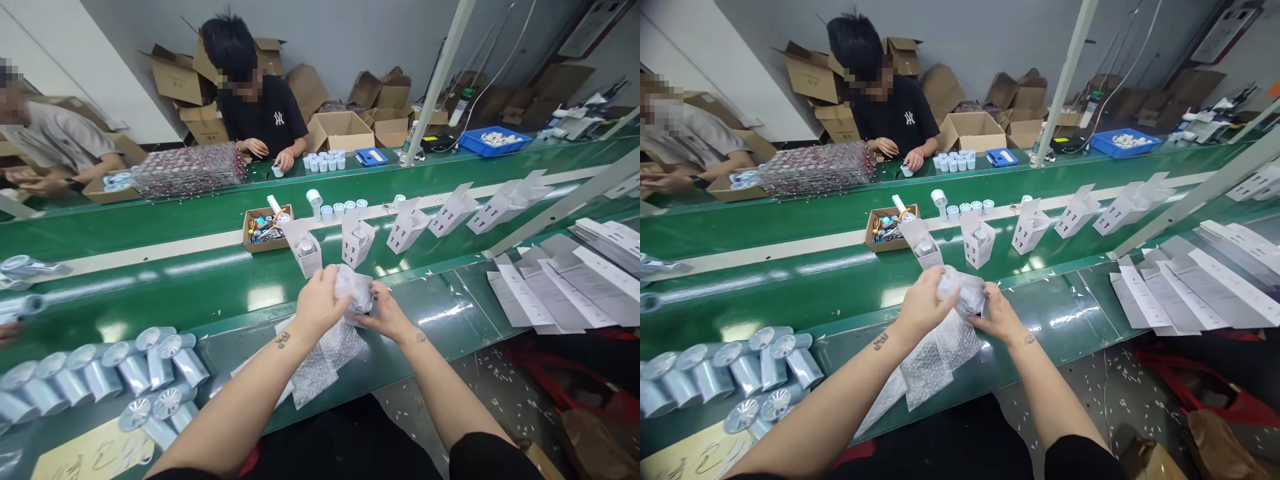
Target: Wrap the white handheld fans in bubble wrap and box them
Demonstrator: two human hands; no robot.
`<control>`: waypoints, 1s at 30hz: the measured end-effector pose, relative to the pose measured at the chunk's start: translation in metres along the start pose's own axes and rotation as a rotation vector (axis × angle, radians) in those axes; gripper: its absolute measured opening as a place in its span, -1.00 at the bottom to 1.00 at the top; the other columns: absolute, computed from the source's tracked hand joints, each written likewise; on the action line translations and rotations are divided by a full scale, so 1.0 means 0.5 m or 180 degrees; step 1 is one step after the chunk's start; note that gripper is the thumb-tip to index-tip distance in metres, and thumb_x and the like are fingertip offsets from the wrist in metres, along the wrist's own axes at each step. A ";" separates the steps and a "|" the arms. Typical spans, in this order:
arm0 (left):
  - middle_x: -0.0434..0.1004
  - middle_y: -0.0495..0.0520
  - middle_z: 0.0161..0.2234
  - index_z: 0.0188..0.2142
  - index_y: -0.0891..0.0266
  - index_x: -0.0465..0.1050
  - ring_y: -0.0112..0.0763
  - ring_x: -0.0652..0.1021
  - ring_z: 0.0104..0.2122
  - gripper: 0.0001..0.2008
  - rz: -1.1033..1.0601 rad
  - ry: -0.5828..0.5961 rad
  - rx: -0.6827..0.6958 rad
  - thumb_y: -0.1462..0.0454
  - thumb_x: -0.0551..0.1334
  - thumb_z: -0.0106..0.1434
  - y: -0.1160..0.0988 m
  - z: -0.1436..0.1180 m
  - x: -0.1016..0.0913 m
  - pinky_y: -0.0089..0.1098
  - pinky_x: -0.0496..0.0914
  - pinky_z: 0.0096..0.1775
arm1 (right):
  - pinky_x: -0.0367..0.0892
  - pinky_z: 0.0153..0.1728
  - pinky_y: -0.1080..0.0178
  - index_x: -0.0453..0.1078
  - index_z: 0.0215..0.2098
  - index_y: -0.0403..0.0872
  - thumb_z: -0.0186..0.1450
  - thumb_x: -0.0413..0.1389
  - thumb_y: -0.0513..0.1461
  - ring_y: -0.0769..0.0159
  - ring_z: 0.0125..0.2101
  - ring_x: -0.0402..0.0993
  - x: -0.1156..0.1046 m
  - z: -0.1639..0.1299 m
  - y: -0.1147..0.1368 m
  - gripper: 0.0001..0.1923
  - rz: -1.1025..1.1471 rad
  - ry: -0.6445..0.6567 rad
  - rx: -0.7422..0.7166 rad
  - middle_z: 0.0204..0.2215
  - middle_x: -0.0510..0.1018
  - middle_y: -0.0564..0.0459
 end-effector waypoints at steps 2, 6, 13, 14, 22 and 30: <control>0.46 0.15 -0.21 -0.04 0.19 0.31 -0.14 0.55 -0.24 -0.66 0.0772 0.0462 0.0143 0.12 0.16 0.23 -0.040 0.006 0.011 -0.25 0.41 -0.26 | 0.48 -0.20 -0.04 0.03 -0.01 0.03 0.07 0.33 -0.10 0.03 -0.12 0.48 -0.009 -0.010 -0.005 -0.32 0.0037 -0.0028 0.0020 -0.05 0.37 -0.13; 0.45 0.15 -0.23 0.01 0.18 0.32 -0.11 0.54 -0.22 -0.65 0.1368 0.0508 0.0326 0.13 0.14 0.27 -0.090 0.013 0.010 -0.28 0.42 -0.29 | 0.50 -0.25 -0.03 0.03 0.03 0.04 0.13 0.29 -0.11 0.04 -0.14 0.48 -0.028 -0.021 -0.016 -0.36 0.0138 -0.0039 0.0041 -0.02 0.36 -0.14; 0.39 0.17 -0.17 0.05 0.18 0.30 -0.16 0.50 -0.20 -0.63 0.1450 0.0796 0.0286 0.24 0.17 0.24 -0.088 -0.015 0.062 -0.28 0.41 -0.28 | 0.46 -0.08 -0.05 0.12 0.01 0.06 0.17 0.28 -0.15 0.01 0.02 0.41 -0.044 0.001 -0.007 -0.46 0.0531 0.0384 -0.0248 0.02 0.36 -0.12; 0.39 0.17 -0.17 0.02 0.17 0.32 -0.16 0.50 -0.20 -0.64 0.1463 0.0922 0.0314 0.26 0.18 0.22 -0.086 -0.017 0.071 -0.28 0.41 -0.29 | 0.45 -0.07 -0.04 0.14 0.00 0.06 0.16 0.28 -0.16 0.02 0.03 0.41 -0.045 0.003 -0.010 -0.47 0.0577 0.0457 -0.0232 0.03 0.35 -0.11; 0.34 0.26 0.09 0.05 0.18 0.37 0.07 0.28 0.13 -0.60 0.1824 0.0955 0.1485 0.10 0.21 0.26 -0.105 -0.044 0.142 0.08 0.24 0.05 | 0.41 0.01 -0.05 0.11 -0.05 0.06 0.11 0.30 -0.25 0.05 0.05 0.41 -0.032 0.007 -0.029 -0.45 0.1012 0.0976 -0.0164 0.07 0.36 -0.12; 0.51 0.19 -0.08 -0.12 0.16 0.57 0.07 0.32 0.06 -0.75 0.2093 0.1122 0.1630 0.28 0.19 0.24 -0.110 -0.017 0.234 0.19 0.05 0.15 | 0.41 0.00 -0.11 0.29 0.06 0.09 0.17 0.26 -0.06 -0.07 0.18 0.27 -0.144 0.134 -0.093 -0.49 0.1085 0.1600 0.0557 0.22 0.24 -0.15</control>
Point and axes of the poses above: each hand's wrist, its own z-axis towards the middle knuckle, its own x-axis out of the palm, y = z × x, the point moved 7 cm from there along z, towards the middle knuckle
